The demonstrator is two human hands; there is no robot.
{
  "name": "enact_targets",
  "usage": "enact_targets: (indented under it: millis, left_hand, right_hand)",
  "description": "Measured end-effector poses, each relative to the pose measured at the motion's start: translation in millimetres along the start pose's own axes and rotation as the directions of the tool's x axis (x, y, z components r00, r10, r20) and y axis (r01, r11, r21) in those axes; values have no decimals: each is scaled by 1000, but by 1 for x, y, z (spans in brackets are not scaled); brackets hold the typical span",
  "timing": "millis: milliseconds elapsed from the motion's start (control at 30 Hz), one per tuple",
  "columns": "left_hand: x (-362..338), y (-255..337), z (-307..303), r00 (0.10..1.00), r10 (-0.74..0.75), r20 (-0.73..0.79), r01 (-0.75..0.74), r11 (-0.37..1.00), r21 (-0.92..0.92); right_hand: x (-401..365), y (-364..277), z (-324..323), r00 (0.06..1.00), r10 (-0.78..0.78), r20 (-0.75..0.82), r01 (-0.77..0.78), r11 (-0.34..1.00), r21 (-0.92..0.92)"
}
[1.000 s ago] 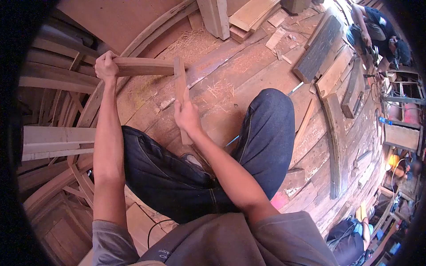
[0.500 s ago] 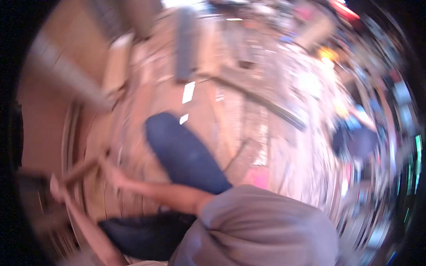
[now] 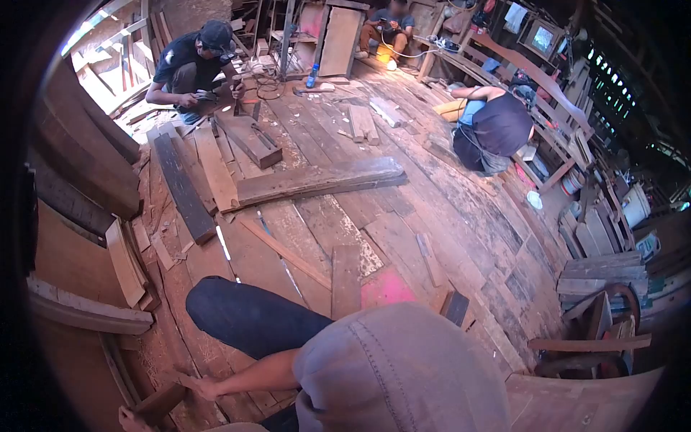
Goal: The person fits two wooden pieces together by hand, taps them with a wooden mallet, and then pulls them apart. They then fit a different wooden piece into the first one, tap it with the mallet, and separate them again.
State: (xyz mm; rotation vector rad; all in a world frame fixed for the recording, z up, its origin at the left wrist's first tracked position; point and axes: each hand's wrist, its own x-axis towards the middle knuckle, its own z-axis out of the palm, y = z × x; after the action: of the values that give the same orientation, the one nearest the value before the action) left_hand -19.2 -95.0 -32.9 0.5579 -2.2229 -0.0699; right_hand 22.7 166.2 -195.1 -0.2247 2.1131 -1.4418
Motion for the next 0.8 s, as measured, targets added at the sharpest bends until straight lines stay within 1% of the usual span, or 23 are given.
enact_targets:
  millis: [100, 200, 233, 267, 333, 433, 467, 533, 633, 700, 733, 800]
  left_hand:
    - [7, 27, -5, 994, 26, 107, -23, 999, -24]
    - [9, 35, -3, 994, 7, 113, -7, 1000, -4]
    - [10, 39, -3, 994, 2, 111, -2, 1000, -2]
    - [11, 41, -1, 995, 12, 97, -13, 1000, 5]
    - [11, 45, 3, 997, 30, 70, -32, 999, 19]
    - [11, 64, 0, 985, 137, -102, -141, 990, -26]
    - [12, 69, -2, 978, 166, -123, -170, 985, -18]
    - [14, 77, -5, 961, 225, -164, -228, 974, 3]
    - [14, 66, 15, 929, 223, -295, -173, 968, 184]
    - [10, 54, 35, 933, 97, -345, 0, 963, 271]
    - [11, 46, 38, 933, 100, -345, -1, 961, 276]
    - [11, 30, 42, 958, 54, -282, 29, 959, 283]
  right_hand:
    - [-23, -9, 12, 994, 16, -107, -22, 998, -63]
    - [-27, -12, 8, 996, 20, -92, -33, 989, -145]
    - [-22, -9, 5, 997, 52, -63, -57, 995, -84]
    - [-16, -6, 0, 996, 80, -34, -81, 996, -22]
    - [-18, -8, -13, 997, 76, 4, -76, 997, 15]
    - [-33, -24, -29, 998, 27, 58, -25, 999, -38]
    - [-15, -13, -20, 995, 40, 91, -36, 998, -43]
    - [-17, -23, -25, 993, 57, 100, -50, 997, -63]
    - [-26, -27, -24, 999, 51, 15, -49, 995, -91]
    - [-18, -19, -9, 999, 36, -30, -38, 995, -92]
    - [-20, -23, -9, 999, 37, -40, -40, 995, -90]
    - [-23, -26, -8, 998, 60, -27, -62, 995, -82]
